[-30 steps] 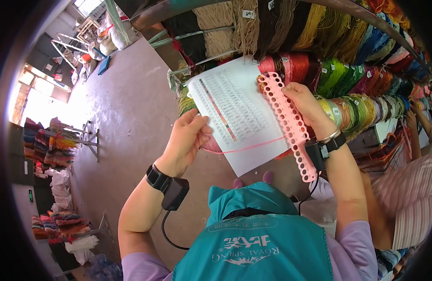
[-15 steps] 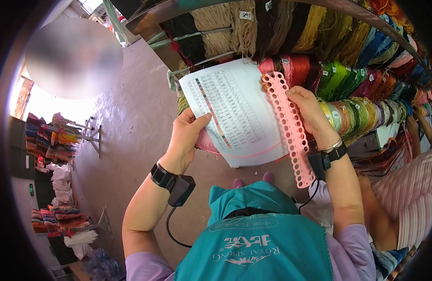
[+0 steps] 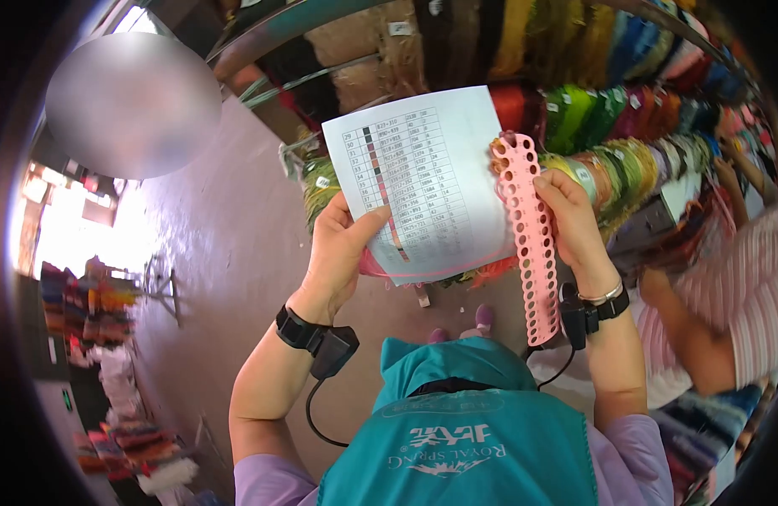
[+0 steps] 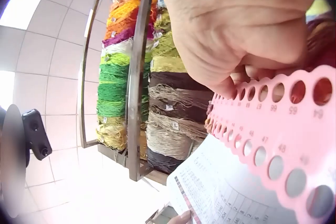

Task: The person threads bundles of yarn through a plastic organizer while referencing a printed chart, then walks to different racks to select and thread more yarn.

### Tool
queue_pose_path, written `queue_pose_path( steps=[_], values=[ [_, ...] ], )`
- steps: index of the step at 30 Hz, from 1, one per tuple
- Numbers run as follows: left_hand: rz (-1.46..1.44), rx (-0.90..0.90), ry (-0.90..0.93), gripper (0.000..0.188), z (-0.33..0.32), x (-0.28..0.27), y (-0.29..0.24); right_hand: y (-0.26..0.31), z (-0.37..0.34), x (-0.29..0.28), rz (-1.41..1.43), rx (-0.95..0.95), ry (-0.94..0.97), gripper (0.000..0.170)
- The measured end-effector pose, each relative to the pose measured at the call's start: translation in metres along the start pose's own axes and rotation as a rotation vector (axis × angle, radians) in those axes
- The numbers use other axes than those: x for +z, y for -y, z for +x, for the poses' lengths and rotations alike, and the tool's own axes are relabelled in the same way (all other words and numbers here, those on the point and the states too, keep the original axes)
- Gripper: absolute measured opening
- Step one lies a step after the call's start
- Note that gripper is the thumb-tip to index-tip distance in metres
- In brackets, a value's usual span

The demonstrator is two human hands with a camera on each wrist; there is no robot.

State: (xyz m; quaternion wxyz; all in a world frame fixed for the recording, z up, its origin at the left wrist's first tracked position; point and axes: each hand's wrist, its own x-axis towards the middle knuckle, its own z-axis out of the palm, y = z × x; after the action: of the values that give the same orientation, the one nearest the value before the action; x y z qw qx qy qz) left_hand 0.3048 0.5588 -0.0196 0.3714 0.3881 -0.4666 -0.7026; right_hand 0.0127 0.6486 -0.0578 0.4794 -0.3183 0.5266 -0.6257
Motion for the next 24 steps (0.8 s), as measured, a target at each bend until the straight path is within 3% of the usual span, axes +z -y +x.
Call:
queue_pose_path(
  steps=[6, 12, 17, 24],
  values=[
    [-0.050, -0.140, 0.397, 0.046, 0.001, 0.034, 0.012, 0.001, -0.117, -0.027, 0.061, -0.124, -0.296, 0.014],
    [0.002, -0.256, 0.779, 0.046, -0.023, 0.116, 0.046, -0.002, -0.261, -0.058, 0.068, -0.220, -0.658, 0.016],
    [0.015, -0.429, 1.038, 0.041, -0.079, 0.190, 0.081, -0.015, -0.383, -0.075, 0.147, -0.291, -0.930, 0.016],
    [0.077, -0.590, 1.289, 0.034, -0.215, 0.299, 0.144, -0.050, -0.583, -0.098, 0.207, -0.352, -1.327, 0.013]
  ],
)
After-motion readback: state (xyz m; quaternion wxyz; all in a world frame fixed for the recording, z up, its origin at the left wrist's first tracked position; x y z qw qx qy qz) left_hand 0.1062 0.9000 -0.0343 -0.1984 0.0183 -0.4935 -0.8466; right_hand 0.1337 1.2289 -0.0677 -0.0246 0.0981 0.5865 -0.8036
